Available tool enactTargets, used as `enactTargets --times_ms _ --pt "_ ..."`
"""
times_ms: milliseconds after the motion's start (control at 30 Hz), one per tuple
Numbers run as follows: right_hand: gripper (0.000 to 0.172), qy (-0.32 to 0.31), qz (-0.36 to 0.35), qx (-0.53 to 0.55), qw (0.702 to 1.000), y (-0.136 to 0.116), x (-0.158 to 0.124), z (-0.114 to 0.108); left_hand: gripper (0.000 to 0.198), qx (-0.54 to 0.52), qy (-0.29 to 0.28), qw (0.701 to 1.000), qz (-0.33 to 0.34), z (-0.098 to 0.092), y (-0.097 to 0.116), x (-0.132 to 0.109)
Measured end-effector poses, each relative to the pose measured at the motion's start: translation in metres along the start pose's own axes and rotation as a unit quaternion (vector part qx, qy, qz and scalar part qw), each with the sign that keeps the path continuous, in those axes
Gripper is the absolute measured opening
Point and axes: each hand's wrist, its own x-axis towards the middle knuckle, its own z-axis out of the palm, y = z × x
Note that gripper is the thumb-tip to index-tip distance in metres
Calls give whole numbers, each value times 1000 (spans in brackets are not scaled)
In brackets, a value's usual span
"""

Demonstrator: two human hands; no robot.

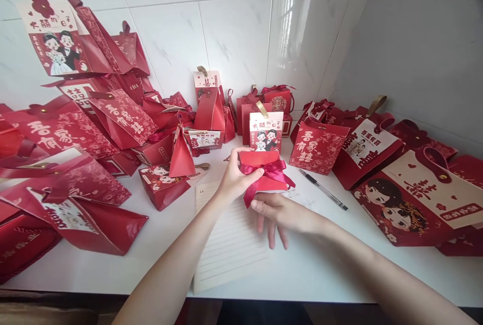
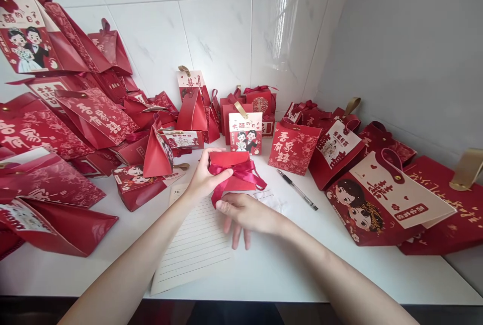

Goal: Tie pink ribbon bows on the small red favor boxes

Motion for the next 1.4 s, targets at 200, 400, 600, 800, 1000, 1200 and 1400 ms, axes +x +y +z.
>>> enactTargets --times_ms 200,400,600,800,1000,1200,1400 --pt "27 33 -29 99 994 9 18 15 44 27 1 1000 -2 1 2 -1" --pt "33 10 -49 90 995 13 17 15 44 44 5 999 -2 1 4 -1" --pt "38 -2 -55 80 995 18 20 17 44 61 11 998 4 1 4 -1" --pt "31 -34 -29 82 996 18 20 22 44 54 13 998 6 0 4 0" --pt "29 -34 -27 30 999 14 13 18 43 64 13 998 1 1 6 0" --pt "41 -81 -14 -12 997 0 1 5 43 53 7 998 -14 1 6 -1" --pt "41 32 -83 36 995 -20 -31 -45 45 39 -6 999 -12 -2 3 0"
